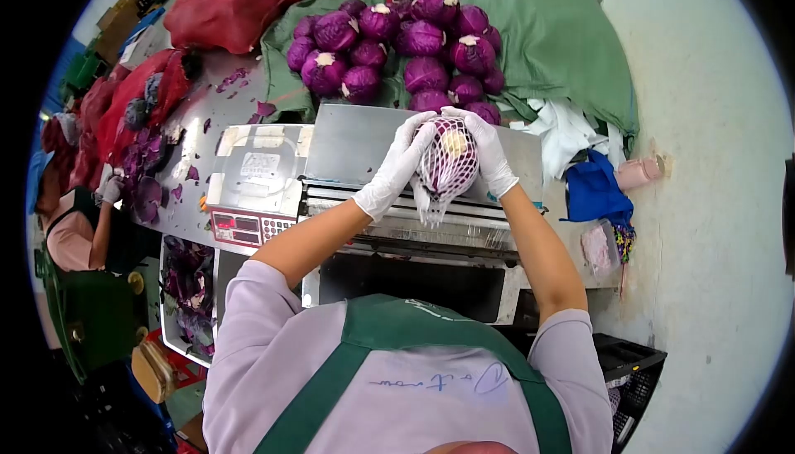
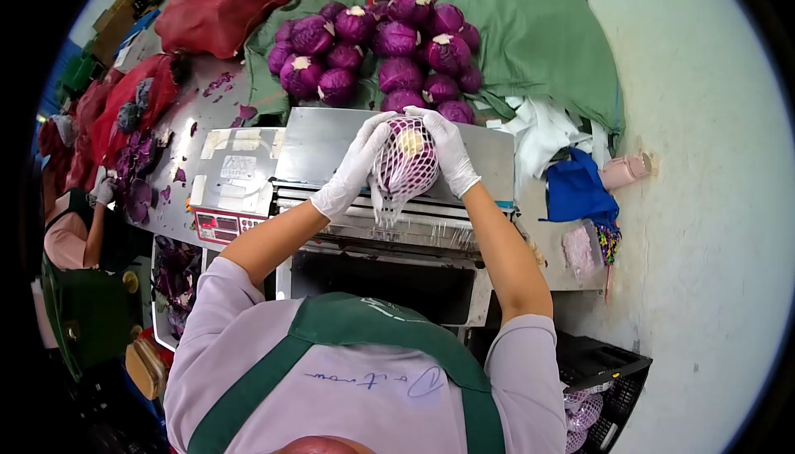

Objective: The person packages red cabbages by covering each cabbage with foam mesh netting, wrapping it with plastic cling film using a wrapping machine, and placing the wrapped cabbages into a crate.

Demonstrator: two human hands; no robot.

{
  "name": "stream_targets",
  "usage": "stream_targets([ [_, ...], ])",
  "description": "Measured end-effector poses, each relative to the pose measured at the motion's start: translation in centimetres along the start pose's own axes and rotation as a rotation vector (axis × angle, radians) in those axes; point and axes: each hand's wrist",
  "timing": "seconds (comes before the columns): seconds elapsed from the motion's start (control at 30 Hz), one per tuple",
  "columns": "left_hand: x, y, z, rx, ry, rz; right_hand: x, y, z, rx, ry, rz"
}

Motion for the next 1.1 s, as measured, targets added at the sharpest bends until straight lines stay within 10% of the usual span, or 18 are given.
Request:
stream_targets([
  [0.17,-1.7,-3.6,1.2,0.002,-0.065,0.133,0.3,1.7,-2.4,0.095,-0.236,-0.070],
  [0.23,-1.1,-2.2,0.8,-0.295,0.076,-0.204,0.6,-0.2,-4.0,0.144,-0.331,0.125],
  [0.43,0.0,-0.6,-1.0,-0.178,-0.048,-0.203,2.3,0.9,-4.0,0.076,-0.261,-0.045],
  [0.5,-1.8,-2.7,-1.4,-0.262,-0.104,0.123,0.2,0.5,-4.3,0.081,-0.302,-0.321],
  [0.7,-16.2,-8.9,-7.2,0.534,0.495,1.511,-6.2,9.9,-13.5,-0.484,0.297,-1.674],
  [0.77,-18.2,-9.0,-9.1,0.705,0.628,1.753,-6.7,10.1,-15.6,-0.352,0.529,-1.904],
  [0.97,-11.8,-7.2,-7.8,0.826,0.891,1.622,-5.4,6.5,-13.9,-0.590,0.745,-1.741],
  [1.1,-9.6,-5.2,-8.8,0.561,0.791,1.364,-5.2,2.6,-14.7,-0.351,0.323,-1.008],
])
Point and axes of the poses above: each hand's wrist, its own z-axis towards the middle knuckle, its own x-axis out of the palm, y = z × x, and after that the axes turned 3 degrees about -z, right-handed
